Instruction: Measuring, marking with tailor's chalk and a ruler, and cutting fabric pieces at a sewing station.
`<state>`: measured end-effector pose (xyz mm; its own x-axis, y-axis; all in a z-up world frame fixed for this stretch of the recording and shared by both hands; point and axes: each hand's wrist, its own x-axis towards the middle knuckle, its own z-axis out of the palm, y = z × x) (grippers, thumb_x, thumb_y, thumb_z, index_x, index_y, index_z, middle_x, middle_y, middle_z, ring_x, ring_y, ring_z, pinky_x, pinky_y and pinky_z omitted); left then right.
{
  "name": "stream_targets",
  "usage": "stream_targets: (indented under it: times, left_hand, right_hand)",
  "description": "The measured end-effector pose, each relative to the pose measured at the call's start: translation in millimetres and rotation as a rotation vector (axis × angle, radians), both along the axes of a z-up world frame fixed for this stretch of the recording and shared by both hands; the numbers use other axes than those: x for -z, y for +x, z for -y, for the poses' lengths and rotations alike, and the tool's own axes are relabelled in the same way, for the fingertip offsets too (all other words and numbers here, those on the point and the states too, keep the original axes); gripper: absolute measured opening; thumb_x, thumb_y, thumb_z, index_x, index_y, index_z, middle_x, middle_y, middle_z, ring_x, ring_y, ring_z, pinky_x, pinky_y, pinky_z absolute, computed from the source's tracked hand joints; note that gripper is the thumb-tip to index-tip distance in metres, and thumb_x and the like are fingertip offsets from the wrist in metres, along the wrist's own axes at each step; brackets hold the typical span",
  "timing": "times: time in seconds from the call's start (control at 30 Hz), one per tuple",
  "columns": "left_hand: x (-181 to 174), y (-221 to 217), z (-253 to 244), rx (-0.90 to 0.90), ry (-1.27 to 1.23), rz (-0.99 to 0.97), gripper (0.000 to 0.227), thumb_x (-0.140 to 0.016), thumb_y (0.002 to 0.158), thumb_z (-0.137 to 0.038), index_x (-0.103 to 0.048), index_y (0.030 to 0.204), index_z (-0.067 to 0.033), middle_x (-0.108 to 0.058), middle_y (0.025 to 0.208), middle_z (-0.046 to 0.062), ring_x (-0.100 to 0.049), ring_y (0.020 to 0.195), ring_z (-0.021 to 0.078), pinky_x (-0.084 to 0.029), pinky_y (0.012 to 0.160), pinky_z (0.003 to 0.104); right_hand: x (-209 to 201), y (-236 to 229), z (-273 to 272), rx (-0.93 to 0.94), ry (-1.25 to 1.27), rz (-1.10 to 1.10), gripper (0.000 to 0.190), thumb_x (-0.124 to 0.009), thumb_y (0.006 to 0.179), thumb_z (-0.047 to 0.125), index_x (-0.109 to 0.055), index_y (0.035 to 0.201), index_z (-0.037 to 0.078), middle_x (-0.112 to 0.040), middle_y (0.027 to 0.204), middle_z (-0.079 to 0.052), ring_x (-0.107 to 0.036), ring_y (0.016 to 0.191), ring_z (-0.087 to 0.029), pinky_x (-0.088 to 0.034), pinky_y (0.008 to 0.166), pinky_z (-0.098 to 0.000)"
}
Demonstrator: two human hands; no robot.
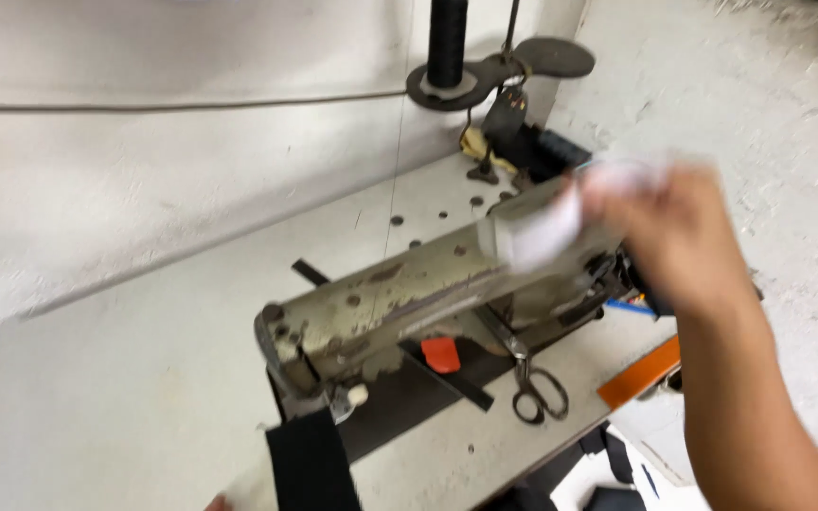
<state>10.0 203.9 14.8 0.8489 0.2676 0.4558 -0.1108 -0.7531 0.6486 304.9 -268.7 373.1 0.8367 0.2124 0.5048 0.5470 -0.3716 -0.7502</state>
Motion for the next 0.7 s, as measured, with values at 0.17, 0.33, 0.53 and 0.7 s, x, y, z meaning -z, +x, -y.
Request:
stream_targets:
  times: [0.17, 0.33, 0.53, 0.7]
  left_hand:
    - [-177.3, -9.5, 156.3, 0.028, -0.246, -0.13, 0.033, -0.056, 0.096, -0.029, -0.078, 0.118, -0.0145, -0.073, 0.129, 0.001, -0.069, 0.118, 0.0145, -0.051, 0.101, 0.03]
    - [-224.3, 2.2, 217.5, 0.109, -0.613, -0.315, 0.032, -0.081, 0.085, -0.025, -0.076, 0.112, -0.0082, -0.07, 0.094, -0.001, -0.061, 0.07, 0.0056, -0.054, 0.069, 0.022]
    - [-194.3, 6.1, 193.4, -0.024, -0.804, -0.154, 0.005, -0.075, 0.09, -0.008, -0.077, 0.094, -0.0044, -0.067, 0.058, 0.009, -0.062, 0.054, 0.0128, -0.052, 0.057, 0.024]
    - [-207.8, 0.9, 172.7, -0.126, -0.82, -0.06, 0.01, -0.075, 0.095, -0.012, -0.077, 0.093, -0.0024, -0.069, 0.058, 0.01, -0.066, 0.052, 0.0124, -0.054, 0.056, 0.022]
  right_hand:
    - [98.5, -126.7, -35.8, -0.661, -0.007, -0.658, 0.021, -0.075, 0.09, 0.017, -0.08, 0.077, 0.001, -0.078, 0.068, -0.003, -0.07, 0.066, -0.008, -0.057, 0.06, -0.0257]
    - [155.1, -180.0, -77.1, -0.814, -0.083, -0.946, 0.018, -0.076, 0.09, 0.018, -0.08, 0.082, 0.002, -0.076, 0.068, -0.005, -0.071, 0.065, -0.011, -0.059, 0.063, -0.0261]
    - [188.5, -204.2, -98.8, -0.727, 0.231, -0.899, 0.021, -0.071, 0.097, 0.014, -0.078, 0.084, -0.002, -0.078, 0.072, -0.014, -0.069, 0.066, -0.016, -0.058, 0.066, -0.0321]
    - [230.7, -224.1, -110.9, -0.71, 0.54, -1.105, 0.024, -0.057, 0.101, 0.006, -0.069, 0.118, -0.007, -0.076, 0.088, -0.011, -0.074, 0.072, -0.018, -0.063, 0.065, -0.0346]
